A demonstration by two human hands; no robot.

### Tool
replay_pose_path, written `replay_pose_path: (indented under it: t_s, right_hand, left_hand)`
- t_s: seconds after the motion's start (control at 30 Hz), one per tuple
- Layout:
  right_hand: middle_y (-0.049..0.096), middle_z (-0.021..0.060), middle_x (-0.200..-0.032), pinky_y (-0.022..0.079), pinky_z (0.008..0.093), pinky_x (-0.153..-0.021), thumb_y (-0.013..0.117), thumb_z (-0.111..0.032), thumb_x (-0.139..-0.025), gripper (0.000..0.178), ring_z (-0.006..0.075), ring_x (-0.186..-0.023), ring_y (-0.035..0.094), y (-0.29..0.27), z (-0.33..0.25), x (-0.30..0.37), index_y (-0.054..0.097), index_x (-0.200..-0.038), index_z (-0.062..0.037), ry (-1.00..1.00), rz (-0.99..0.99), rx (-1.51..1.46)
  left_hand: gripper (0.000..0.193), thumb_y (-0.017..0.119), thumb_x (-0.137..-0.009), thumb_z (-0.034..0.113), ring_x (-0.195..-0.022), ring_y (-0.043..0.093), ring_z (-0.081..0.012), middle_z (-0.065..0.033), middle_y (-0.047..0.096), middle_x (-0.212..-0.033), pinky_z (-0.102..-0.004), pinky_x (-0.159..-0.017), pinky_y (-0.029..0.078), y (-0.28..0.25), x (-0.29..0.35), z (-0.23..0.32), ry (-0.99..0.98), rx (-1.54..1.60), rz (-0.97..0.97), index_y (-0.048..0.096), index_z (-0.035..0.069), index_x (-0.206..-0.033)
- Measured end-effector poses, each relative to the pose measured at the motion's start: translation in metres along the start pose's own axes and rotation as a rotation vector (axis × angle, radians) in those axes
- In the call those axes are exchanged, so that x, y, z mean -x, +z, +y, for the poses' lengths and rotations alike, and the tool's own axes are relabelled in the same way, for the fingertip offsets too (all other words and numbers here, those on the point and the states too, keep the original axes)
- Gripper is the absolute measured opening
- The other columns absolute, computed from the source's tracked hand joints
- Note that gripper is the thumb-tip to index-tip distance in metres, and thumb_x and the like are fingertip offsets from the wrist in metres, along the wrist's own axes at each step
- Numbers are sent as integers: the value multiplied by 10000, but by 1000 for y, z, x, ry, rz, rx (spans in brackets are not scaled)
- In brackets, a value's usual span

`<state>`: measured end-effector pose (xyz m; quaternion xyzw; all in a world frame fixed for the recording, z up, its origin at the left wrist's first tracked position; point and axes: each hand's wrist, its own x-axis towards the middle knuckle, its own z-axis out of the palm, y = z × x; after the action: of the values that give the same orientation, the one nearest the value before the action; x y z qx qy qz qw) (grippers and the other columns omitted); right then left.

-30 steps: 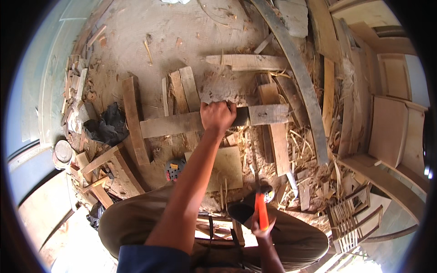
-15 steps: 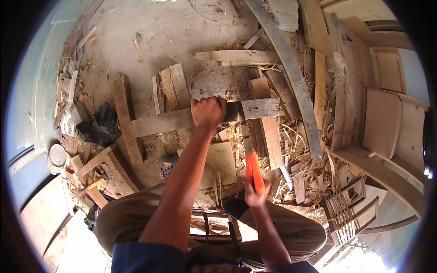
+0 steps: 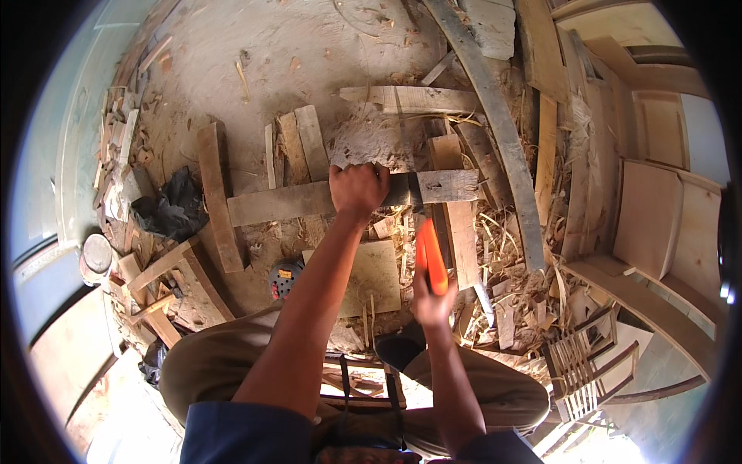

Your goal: The person selects a wooden plank from a pile of debris, positions it on a makeshift support, and uses a hand saw to cut the plank into smaller pieces. The person repeatedly adjusts the wood and continues sawing until the cut is complete.

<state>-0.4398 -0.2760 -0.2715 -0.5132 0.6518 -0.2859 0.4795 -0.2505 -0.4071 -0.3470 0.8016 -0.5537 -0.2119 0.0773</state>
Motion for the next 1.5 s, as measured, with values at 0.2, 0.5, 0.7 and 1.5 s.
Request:
replay_pose_path:
  t_s: [0.2,0.5,0.7,1.5]
  right_hand:
    - [557,39,-651,445,292,-621,642,-25,-868,64,90,-607,532,-5,25,78,619,-843,29,-79,86,-107]
    - [518,15,-775,407,286,-581,579,-297,-958,302,105,-648,466,-9,10,6,537,-1040,-10,121,-167,140]
    - [616,13,-693,473,286,-545,708,-86,-871,112,115,-597,592,-46,34,143,681,-966,-35,76,59,-130]
    - [546,36,-578,424,303,-488,654,-18,-834,90,108,-508,526,-34,8,114,613,-757,1,-139,33,146]
  left_hand:
    - [447,477,-954,352,-687,705,-310,-190,722,-740,-458,-882,448,5,3,-18,-5,-55,14,753,74,-740]
    - [428,471,-944,313,-640,686,-338,-193,707,-704,-470,-852,470,4,0,-2,16,-36,8,738,66,-718]
    - [433,514,-928,358,-613,688,-308,-180,703,-671,-462,-856,474,12,0,-9,19,-47,122,736,78,-682]
    - [451,485,-945,351,-640,695,-296,-178,716,-705,-441,-838,459,12,-2,-9,4,-30,86,742,62,-714]
